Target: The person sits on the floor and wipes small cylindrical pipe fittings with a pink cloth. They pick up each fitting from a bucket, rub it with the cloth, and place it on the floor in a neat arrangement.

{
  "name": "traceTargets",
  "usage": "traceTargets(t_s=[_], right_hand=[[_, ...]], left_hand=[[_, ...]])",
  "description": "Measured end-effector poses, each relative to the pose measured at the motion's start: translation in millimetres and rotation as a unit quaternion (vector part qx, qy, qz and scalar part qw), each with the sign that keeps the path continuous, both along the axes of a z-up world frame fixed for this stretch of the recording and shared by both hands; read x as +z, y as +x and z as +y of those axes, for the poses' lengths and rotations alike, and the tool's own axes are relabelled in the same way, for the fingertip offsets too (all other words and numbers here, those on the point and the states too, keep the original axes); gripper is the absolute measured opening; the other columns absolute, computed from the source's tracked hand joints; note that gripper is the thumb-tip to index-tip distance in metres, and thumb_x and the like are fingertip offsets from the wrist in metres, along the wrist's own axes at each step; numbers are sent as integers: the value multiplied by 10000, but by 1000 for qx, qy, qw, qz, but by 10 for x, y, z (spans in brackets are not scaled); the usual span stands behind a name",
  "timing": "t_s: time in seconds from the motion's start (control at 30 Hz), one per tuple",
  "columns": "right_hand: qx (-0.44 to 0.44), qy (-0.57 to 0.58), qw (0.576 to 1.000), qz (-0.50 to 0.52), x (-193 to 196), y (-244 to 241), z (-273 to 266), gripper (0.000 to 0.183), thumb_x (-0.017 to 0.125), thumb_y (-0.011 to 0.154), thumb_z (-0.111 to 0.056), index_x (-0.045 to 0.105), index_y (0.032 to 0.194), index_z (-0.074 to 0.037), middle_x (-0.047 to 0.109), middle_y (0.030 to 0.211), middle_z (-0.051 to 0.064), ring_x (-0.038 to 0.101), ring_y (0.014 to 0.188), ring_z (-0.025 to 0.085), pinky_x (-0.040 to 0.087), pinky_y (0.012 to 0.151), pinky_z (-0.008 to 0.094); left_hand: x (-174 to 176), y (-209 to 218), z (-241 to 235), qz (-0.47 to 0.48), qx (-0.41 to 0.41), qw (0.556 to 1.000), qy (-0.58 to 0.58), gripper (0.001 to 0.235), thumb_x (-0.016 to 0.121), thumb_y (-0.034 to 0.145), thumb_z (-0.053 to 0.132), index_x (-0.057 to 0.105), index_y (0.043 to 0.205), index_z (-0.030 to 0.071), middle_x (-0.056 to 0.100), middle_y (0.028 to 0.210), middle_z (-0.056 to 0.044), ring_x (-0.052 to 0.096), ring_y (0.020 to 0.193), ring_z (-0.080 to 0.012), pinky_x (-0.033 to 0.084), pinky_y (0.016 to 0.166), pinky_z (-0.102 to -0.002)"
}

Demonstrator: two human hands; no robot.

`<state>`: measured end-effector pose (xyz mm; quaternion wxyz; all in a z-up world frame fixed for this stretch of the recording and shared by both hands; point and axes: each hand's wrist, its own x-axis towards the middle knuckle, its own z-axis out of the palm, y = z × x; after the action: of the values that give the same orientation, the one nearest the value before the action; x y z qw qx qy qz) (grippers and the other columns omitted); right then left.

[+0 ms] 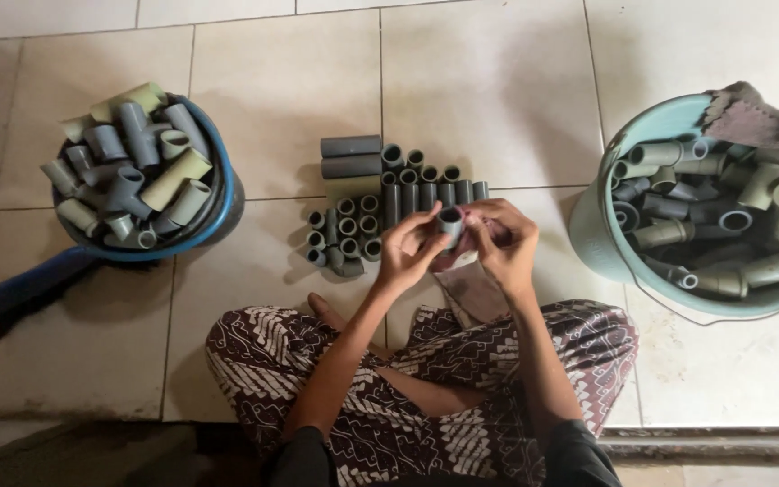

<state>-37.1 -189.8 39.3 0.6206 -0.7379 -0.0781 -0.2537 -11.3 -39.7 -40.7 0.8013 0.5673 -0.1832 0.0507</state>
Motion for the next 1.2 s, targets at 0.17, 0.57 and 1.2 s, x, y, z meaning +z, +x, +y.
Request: traceTargets(t_s=[0.17, 0.57, 1.2], right_hand=[[76, 1, 996, 41, 140, -61, -198, 39, 803, 863, -2, 789, 861, -38, 752, 837, 136, 723, 710, 232, 559, 685, 334], [147, -87, 982, 81, 157, -69, -54, 237, 649, 949, 10, 754, 1162, -4, 552, 1199, 280, 664, 1014, 507, 535, 862, 628], [96, -47, 994, -20, -316, 52, 241, 184, 680, 954, 5, 789, 1100, -18, 700, 967, 199, 710, 916, 356, 553, 849, 423]], left_hand=[[165, 23, 129, -36, -27, 998, 36, 432, 780, 878, -41, 672, 1295, -28, 694, 1285, -200, 693, 1114, -221, 614, 868, -339], [436, 93, 371, -74, -77, 993, 53, 512, 779, 879, -37, 621, 1367, -39, 672, 1215, -200, 637, 1159, -246, 569, 938, -397], [308, 84, 431, 67, -36, 997, 6, 457, 758, 924, 38, 557, 1334, 39, 669, 1234, -137, 649, 1140, -165, 549, 973, -303]])
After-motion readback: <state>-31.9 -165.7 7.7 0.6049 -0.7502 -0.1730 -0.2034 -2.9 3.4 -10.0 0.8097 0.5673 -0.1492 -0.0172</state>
